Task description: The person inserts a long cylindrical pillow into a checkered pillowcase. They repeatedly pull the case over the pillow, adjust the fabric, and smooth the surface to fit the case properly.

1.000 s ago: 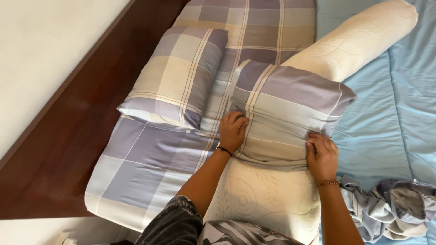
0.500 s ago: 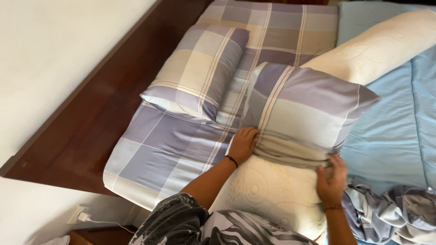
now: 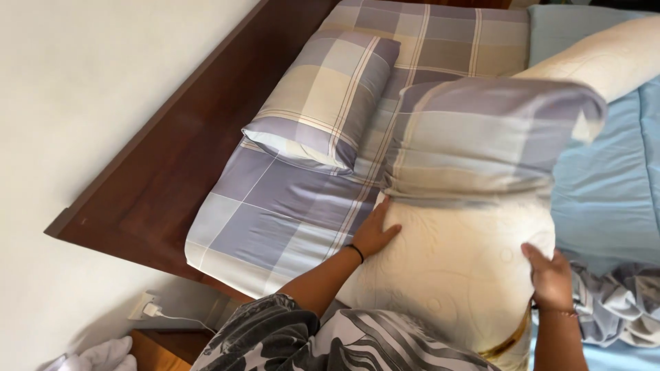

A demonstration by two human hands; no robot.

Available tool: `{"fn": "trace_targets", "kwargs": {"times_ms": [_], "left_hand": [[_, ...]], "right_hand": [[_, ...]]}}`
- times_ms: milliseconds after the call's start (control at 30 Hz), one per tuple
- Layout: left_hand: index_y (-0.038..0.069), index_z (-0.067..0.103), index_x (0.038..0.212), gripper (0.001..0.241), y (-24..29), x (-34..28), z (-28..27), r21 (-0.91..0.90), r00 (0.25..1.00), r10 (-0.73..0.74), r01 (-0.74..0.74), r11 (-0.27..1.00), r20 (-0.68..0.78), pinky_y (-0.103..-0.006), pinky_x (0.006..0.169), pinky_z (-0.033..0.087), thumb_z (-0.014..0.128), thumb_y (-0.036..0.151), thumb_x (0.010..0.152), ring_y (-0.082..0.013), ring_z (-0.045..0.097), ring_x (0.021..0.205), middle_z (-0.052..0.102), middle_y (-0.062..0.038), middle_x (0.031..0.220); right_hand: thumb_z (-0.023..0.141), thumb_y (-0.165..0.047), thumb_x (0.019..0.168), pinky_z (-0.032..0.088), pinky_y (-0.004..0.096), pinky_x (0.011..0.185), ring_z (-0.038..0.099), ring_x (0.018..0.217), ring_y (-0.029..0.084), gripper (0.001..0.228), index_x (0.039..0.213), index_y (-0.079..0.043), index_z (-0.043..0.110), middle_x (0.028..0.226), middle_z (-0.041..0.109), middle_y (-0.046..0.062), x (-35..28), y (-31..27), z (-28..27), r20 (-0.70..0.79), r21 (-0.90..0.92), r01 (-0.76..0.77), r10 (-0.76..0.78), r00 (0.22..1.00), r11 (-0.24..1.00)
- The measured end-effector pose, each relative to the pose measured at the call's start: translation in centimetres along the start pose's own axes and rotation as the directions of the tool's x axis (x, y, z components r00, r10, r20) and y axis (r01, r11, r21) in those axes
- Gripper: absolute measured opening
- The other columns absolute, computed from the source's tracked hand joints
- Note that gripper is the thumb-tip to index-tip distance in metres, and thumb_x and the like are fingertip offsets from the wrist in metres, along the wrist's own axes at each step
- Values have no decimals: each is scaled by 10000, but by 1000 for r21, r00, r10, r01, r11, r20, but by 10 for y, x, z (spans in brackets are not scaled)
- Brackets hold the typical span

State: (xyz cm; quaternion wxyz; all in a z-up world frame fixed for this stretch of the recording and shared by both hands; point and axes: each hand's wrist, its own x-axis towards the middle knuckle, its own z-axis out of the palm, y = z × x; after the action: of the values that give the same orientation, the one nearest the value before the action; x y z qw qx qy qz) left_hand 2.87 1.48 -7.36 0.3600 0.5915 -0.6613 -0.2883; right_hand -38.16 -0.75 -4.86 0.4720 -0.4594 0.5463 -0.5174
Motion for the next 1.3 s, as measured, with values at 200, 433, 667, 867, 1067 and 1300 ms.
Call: {"fn": "trace_targets", "kwargs": {"times_ms": [200, 433, 667, 867, 1067, 1300], "left_hand": [[73, 408, 1531, 631, -53, 17, -14, -48, 999, -3, 1, 999, -46, -404, 1192, 348, 600, 233, 951, -383, 420, 1459, 420, -212, 1597], [154, 652, 1366, 394, 61, 36, -173, -188, 906, 227, -307, 933, -356, -351, 898, 558, 658, 148, 972, -288, 683, 1147, 668, -122, 1359], [152, 661, 1343, 449, 40, 81, -203, 168, 910, 338, -304, 938, -241, -410, 954, 531, 717, 229, 905, -356, 650, 1134, 675, -144, 1260], [178, 730, 1221, 394, 48, 82, -223, 243, 956, 229, -181, 953, -185, -410, 927, 537, 747, 313, 851, -339, 667, 1098, 701, -111, 1194], [108, 707, 1179, 412, 14, 97, -209, 489, 963, 237, -146, 860, -129, -461, 893, 528, 742, 246, 793, -382, 643, 1061, 686, -153, 1125], [51, 670, 1055, 170, 2, 58, -206, 305, 820, 399, -289, 907, -411, -494, 833, 487, 647, 181, 948, -409, 610, 963, 666, -172, 994]], "right_hand": [[711, -156, 983, 339, 295, 505, 434, 595, 79, 254, 1171, 11, 749, 724, 575, -3, -44, -168, 108, 122, -357, 88, -47, 991, 930], [703, -318, 899, 549, 391, 805, 728, 868, 267, 596, 1401, -16, 592, 971, 740, 237, -55, -186, 241, 394, -570, 424, -218, 893, 704], [676, -358, 879, 537, 473, 878, 701, 967, 432, 634, 1457, -118, 580, 1019, 724, 276, -81, -149, 351, 352, -600, 429, -258, 900, 675], [648, -377, 916, 541, 484, 815, 705, 911, 427, 603, 1425, -67, 561, 959, 729, 252, -94, -142, 394, 400, -590, 504, -313, 861, 631], [653, -280, 990, 565, 410, 827, 738, 903, 335, 324, 1192, -31, 699, 1004, 748, 178, -105, -127, 412, 479, -425, 509, -290, 828, 749], [600, -394, 1063, 497, 343, 883, 590, 1164, 257, 555, 1436, -4, 468, 1398, 545, 198, -29, 21, 274, -144, -308, 124, -175, 974, 943]]}}
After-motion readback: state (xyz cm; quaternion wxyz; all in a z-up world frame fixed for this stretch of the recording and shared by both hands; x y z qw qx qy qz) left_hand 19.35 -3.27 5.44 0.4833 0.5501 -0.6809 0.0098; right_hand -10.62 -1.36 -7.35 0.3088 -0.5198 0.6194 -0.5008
